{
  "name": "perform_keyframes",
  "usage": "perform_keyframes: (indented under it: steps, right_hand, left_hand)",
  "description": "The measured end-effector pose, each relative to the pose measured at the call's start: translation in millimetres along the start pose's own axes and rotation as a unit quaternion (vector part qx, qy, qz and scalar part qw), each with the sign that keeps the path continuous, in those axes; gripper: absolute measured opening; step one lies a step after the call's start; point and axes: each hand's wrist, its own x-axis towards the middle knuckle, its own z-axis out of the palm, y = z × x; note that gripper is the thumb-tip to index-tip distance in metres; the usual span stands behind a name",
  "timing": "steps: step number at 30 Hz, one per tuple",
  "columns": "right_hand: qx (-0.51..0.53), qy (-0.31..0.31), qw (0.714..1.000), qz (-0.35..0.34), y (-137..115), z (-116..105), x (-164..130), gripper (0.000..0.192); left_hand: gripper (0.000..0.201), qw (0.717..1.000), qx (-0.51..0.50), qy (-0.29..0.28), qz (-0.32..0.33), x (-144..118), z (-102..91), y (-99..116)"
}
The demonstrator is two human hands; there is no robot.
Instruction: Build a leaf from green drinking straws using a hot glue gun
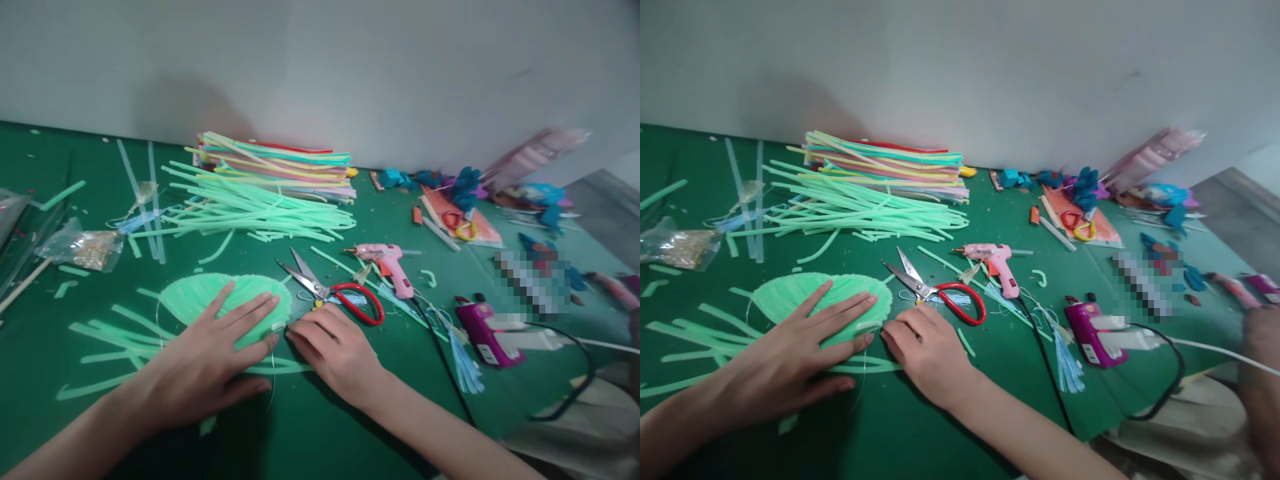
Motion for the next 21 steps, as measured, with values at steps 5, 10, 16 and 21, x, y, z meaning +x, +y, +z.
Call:
perform_keyframes:
  steps: [5, 10, 16, 21]
  right_hand:
    - [-0.003, -0.017, 1.0, 0.022, 2, 2, 9, 0.016]
    - [-0.002, -0.032, 0.999, 0.029, 3, 3, 10, 0.017]
    - [0.014, -0.029, 0.999, 0.04, 3, 5, 12, 0.016]
    - [0.028, -0.036, 0.998, 0.046, 5, 5, 15, 0.012]
  left_hand:
    - [0.039, 1.0, 0.005, -0.008, 0.0, 2, -2.0, 0]
    - [0.04, 1.0, -0.001, -0.01, 0.003, 2, -2.7, 0]
    - [0.036, 1.0, -0.017, 0.0, -0.005, 3, -1.7, 2]
    - [0.035, 1.0, -0.011, 0.007, 0.001, 4, -2.0, 2]
